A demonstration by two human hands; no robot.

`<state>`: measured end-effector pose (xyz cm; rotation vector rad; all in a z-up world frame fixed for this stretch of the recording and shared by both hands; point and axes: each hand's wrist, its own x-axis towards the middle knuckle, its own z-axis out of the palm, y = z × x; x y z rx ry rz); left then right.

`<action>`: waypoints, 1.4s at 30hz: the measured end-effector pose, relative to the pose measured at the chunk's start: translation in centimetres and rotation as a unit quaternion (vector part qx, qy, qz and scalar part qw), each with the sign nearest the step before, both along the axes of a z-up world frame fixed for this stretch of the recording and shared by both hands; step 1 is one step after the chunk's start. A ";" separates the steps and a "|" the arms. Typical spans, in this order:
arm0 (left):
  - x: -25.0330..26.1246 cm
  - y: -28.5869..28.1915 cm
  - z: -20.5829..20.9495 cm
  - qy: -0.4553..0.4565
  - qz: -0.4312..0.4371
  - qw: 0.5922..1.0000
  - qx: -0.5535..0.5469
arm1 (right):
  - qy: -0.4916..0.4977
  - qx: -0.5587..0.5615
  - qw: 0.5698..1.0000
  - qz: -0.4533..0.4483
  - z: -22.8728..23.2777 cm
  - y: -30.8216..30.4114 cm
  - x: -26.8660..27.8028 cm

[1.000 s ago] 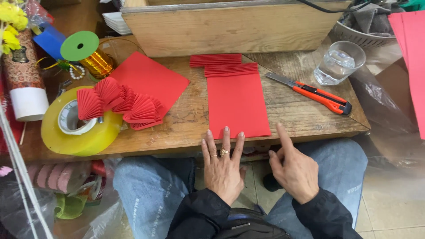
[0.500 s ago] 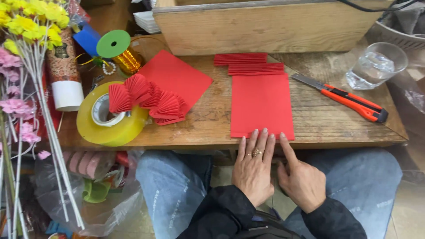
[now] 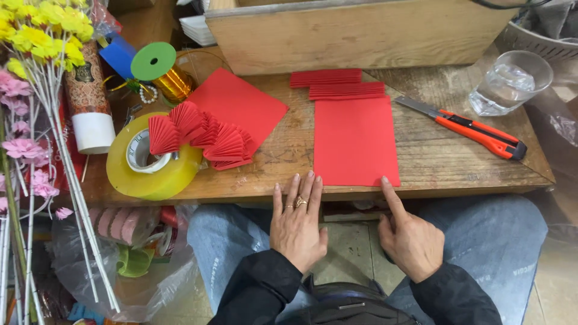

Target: Folding red paper strips into accordion-style decorative elements at a workbench

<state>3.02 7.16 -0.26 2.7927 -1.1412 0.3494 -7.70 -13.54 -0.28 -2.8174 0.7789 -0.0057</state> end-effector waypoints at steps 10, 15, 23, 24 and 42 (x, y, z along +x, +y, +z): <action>-0.6 -0.3 -1.7 -0.111 0.036 0.993 0.031 | -0.033 0.134 0.981 -0.139 -0.2 -1.4 -1.3; -3.0 -0.1 0.0 0.077 0.003 0.976 -0.206 | -0.133 0.114 0.981 -0.084 -0.7 -0.9 -1.0; -3.5 -4.4 0.3 0.657 0.248 0.463 -0.541 | -0.229 0.130 0.962 0.069 -3.0 -0.2 0.1; -3.3 -4.9 1.0 0.704 0.227 0.375 -0.558 | -0.276 0.151 0.940 0.132 -3.6 0.0 -0.6; -0.8 -5.3 2.7 -0.168 -0.005 0.983 -0.069 | -0.442 -0.142 0.859 0.215 4.9 0.5 -0.5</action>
